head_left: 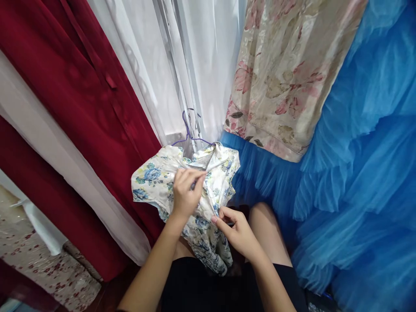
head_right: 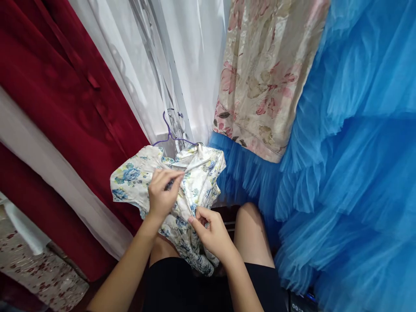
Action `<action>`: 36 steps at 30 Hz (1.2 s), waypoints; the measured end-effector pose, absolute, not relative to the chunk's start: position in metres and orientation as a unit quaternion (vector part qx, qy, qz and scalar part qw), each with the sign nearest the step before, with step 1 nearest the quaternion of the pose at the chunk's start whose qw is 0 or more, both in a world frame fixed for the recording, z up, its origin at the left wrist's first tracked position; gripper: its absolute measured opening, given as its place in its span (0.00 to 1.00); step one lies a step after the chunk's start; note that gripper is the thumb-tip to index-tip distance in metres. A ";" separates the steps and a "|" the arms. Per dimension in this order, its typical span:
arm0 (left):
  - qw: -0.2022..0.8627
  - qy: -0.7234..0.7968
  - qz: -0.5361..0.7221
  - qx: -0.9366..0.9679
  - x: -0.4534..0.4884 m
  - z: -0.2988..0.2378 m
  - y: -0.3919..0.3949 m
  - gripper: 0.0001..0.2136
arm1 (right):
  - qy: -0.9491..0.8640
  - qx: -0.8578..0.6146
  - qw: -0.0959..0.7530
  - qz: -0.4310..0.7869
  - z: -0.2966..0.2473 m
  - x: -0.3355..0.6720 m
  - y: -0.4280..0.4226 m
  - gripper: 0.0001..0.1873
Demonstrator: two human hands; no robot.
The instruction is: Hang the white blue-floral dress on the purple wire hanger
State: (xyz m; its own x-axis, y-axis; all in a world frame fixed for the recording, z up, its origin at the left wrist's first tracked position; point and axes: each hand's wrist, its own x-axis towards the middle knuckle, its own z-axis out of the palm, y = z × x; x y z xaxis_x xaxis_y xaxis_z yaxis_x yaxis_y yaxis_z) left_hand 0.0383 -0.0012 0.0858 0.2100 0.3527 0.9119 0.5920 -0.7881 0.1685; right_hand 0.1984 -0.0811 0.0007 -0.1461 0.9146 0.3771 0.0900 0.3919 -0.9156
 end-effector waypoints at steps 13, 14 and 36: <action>0.098 -0.289 -0.558 -0.772 0.018 0.134 0.039 0.05 | -0.705 -0.385 0.411 0.431 0.005 0.191 -0.101 0.19; 0.097 -0.272 -0.544 -0.788 0.016 0.132 0.034 0.04 | -0.699 -0.386 0.424 0.427 0.010 0.192 -0.097 0.18; 0.220 -0.244 -0.571 -0.752 0.014 0.066 0.034 0.09 | -0.718 -0.324 0.595 0.159 0.112 0.181 0.013 0.08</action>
State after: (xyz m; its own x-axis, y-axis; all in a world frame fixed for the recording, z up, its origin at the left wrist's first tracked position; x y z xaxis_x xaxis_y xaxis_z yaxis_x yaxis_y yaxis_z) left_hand 0.0142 0.0337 0.0662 0.2282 0.1162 0.9667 0.6191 -0.7836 -0.0520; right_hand 0.1807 0.0133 0.1123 -0.0827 0.6539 0.7521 0.2760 0.7402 -0.6132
